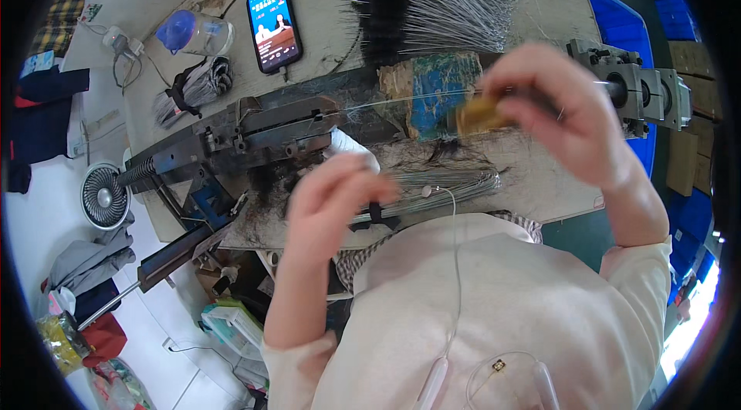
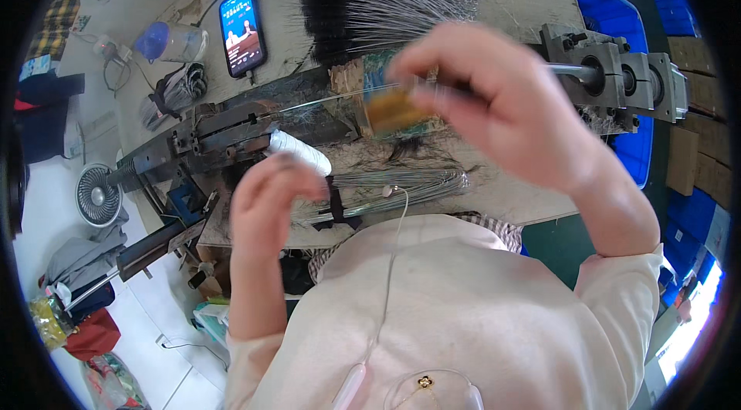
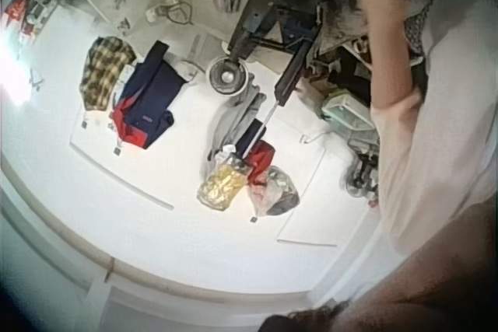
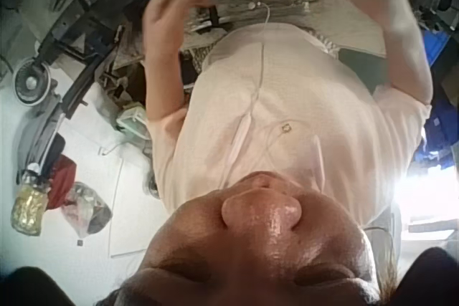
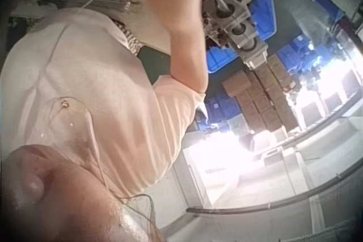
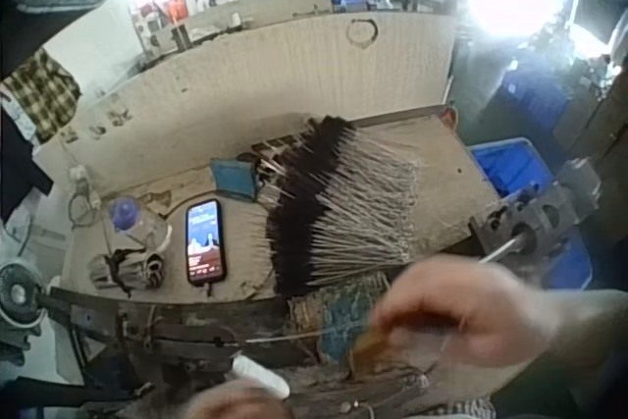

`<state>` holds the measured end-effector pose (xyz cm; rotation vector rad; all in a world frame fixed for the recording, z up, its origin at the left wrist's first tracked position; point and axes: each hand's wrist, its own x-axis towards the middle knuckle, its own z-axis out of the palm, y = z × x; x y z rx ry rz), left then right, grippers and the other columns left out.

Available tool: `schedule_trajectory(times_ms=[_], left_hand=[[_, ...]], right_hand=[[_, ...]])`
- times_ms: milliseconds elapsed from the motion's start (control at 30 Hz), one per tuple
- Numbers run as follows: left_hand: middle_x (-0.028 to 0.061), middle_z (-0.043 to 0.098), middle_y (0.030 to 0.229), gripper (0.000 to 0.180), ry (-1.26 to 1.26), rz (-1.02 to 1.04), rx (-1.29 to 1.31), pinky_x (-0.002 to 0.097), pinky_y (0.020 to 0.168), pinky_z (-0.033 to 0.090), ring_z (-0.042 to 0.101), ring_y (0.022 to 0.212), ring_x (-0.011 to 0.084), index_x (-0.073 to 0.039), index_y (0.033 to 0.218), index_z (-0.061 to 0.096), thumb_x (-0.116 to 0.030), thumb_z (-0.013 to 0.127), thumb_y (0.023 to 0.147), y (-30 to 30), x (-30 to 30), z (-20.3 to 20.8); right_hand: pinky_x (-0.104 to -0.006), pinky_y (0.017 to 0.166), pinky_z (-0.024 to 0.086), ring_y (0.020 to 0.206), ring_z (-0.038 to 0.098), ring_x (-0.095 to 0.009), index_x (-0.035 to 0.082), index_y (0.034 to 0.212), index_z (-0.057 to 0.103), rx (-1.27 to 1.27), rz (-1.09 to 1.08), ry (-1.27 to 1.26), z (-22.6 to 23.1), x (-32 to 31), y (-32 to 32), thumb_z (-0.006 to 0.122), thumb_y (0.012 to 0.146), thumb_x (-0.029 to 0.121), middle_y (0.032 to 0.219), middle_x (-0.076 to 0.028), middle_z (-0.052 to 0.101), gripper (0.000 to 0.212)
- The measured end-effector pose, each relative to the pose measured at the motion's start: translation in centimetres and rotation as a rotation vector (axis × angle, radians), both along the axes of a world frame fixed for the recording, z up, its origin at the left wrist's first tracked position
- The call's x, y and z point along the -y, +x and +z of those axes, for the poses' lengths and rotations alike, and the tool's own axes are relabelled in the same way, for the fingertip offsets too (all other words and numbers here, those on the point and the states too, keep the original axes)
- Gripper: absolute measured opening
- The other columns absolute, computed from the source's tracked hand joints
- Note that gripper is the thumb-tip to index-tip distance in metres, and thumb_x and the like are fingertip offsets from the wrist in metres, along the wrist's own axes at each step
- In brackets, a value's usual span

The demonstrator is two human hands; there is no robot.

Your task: The person manufactures wire brushes by inserting bristle bundles into a handheld holder, aligning them between wire rods on a machine fixture, and operating the machine to twist the wire into brushes.

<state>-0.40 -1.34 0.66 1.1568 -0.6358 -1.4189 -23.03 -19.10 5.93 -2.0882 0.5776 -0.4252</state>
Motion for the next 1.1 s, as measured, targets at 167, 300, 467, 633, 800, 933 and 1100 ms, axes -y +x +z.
schedule_trajectory(times_ms=[167,300,467,633,800,933,1100], left_hand=[[0.006,0.065,0.092,0.017,-0.104,-0.337,0.175,0.0269,0.073,0.046,0.059,0.082,0.0131,0.0,0.1,0.065,-0.012,0.055,0.093,-6.4,8.9,-2.7],[0.0046,0.064,0.093,0.022,0.126,0.108,-0.168,0.0248,0.077,0.042,0.057,0.086,0.0132,0.0,0.101,0.064,-0.019,0.055,0.095,-6.8,7.0,-2.8],[0.0017,0.061,0.091,0.026,0.204,0.336,-0.258,0.0266,0.073,0.042,0.056,0.086,0.0123,-0.004,0.102,0.063,-0.028,0.054,0.097,-5.3,4.8,-1.0],[0.0027,0.061,0.094,0.03,0.207,0.23,-0.35,0.029,0.079,0.043,0.056,0.092,0.0141,-0.004,0.106,0.061,-0.032,0.052,0.098,-3.5,3.7,-1.3],[0.0139,0.047,0.134,0.057,0.034,0.205,-0.651,0.0415,0.115,0.023,0.042,0.13,0.0246,0.001,0.13,0.043,-0.046,0.03,0.101,-4.4,4.8,-0.1],[0.0164,0.043,0.139,0.071,0.005,0.22,-0.761,0.0414,0.117,0.019,0.039,0.133,0.0273,0.002,0.139,0.035,-0.055,0.031,0.097,-3.5,4.7,0.1],[0.0148,0.044,0.14,0.066,-0.013,0.252,-0.819,0.0388,0.114,0.024,0.04,0.132,0.0244,-0.001,0.138,0.038,-0.053,0.028,0.099,-3.9,4.6,-0.3]], right_hand=[[-0.0231,0.076,0.048,0.088,0.053,-0.01,-0.003,0.118,0.056,0.157,-0.091,0.039,1.0,0.4,1.7,0.051,0.09,-0.008,0.11,-0.008,0.055,0.028],[-0.0255,0.079,0.048,0.092,0.057,-0.014,-0.002,0.113,0.057,0.079,0.106,0.134,0.0,1.5,2.5,0.056,0.085,-0.01,0.108,-0.01,0.058,0.029],[-0.0353,0.075,0.048,0.085,0.06,-0.029,0.002,0.099,0.064,-0.05,0.031,-0.124,-3.4,2.4,5.9,0.064,0.08,0.007,0.09,-0.012,0.062,0.02],[-0.0371,0.076,0.049,0.088,0.061,-0.03,0.002,0.098,0.064,-0.087,0.135,-0.09,-2.0,1.4,6.8,0.062,0.081,0.008,0.091,-0.012,0.063,0.018],[-0.0376,0.076,0.049,0.088,0.061,-0.031,0.002,0.096,0.064,-0.139,0.119,-0.155,-2.5,0.9,7.1,0.061,0.082,0.006,0.095,-0.011,0.062,0.015],[-0.0338,0.072,0.049,0.083,0.059,-0.03,-0.002,0.1,0.062,-0.034,0.038,-0.116,-1.3,0.8,6.3,0.061,0.077,-0.005,0.098,-0.012,0.059,0.023],[-0.0382,0.08,0.043,0.082,0.057,-0.024,0.008,0.098,0.066,0.02,0.074,-0.555,-0.2,-1.3,5.5,0.065,0.071,-0.002,0.096,-0.008,0.057,0.029]])
